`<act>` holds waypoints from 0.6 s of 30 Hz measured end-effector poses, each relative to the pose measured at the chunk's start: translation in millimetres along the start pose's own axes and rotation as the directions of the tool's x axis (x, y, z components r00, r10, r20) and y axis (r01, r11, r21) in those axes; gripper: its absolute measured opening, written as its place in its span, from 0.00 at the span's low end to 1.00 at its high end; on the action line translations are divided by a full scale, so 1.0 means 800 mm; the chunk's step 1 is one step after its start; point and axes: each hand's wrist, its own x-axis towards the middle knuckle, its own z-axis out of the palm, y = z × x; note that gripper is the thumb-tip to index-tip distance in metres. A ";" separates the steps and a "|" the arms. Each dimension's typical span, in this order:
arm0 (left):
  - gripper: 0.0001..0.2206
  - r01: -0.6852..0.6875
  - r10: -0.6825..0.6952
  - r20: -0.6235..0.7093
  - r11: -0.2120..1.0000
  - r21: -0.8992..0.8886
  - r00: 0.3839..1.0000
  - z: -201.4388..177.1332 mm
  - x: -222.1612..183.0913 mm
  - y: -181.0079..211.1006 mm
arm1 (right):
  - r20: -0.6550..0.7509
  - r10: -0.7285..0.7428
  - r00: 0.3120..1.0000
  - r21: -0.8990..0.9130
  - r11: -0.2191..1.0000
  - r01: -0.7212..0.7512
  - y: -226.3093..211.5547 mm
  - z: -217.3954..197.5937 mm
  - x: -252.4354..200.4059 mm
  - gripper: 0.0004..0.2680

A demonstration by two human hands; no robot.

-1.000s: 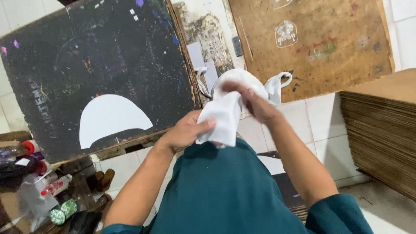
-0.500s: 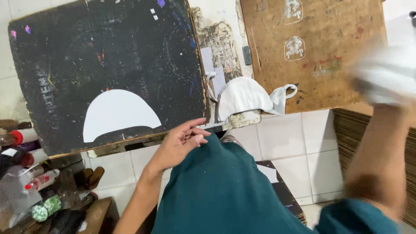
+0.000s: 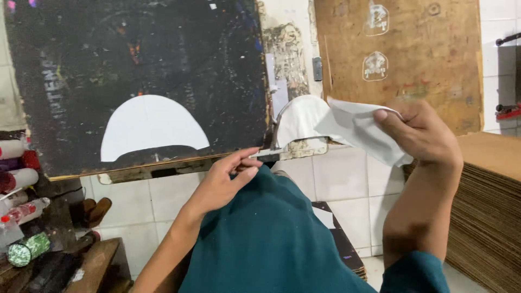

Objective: Placing and smoothing fabric pieces on a screen printing board and removing them after processing.

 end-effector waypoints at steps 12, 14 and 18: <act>0.43 -0.487 0.448 -0.216 0.854 -0.182 0.867 -0.123 -0.068 -0.075 | 0.464 -0.291 0.837 0.349 0.928 0.129 -0.233 0.202 0.069 0.21; 0.49 -0.540 0.511 -0.175 0.800 -0.260 0.841 -0.151 -0.062 -0.083 | 0.414 -0.272 0.868 0.405 0.910 0.092 -0.218 0.238 0.096 0.21; 0.21 -0.556 0.551 -0.156 0.700 -0.448 0.820 -0.187 -0.018 -0.164 | 0.263 -0.134 0.955 0.466 0.885 -0.004 -0.217 0.293 0.137 0.21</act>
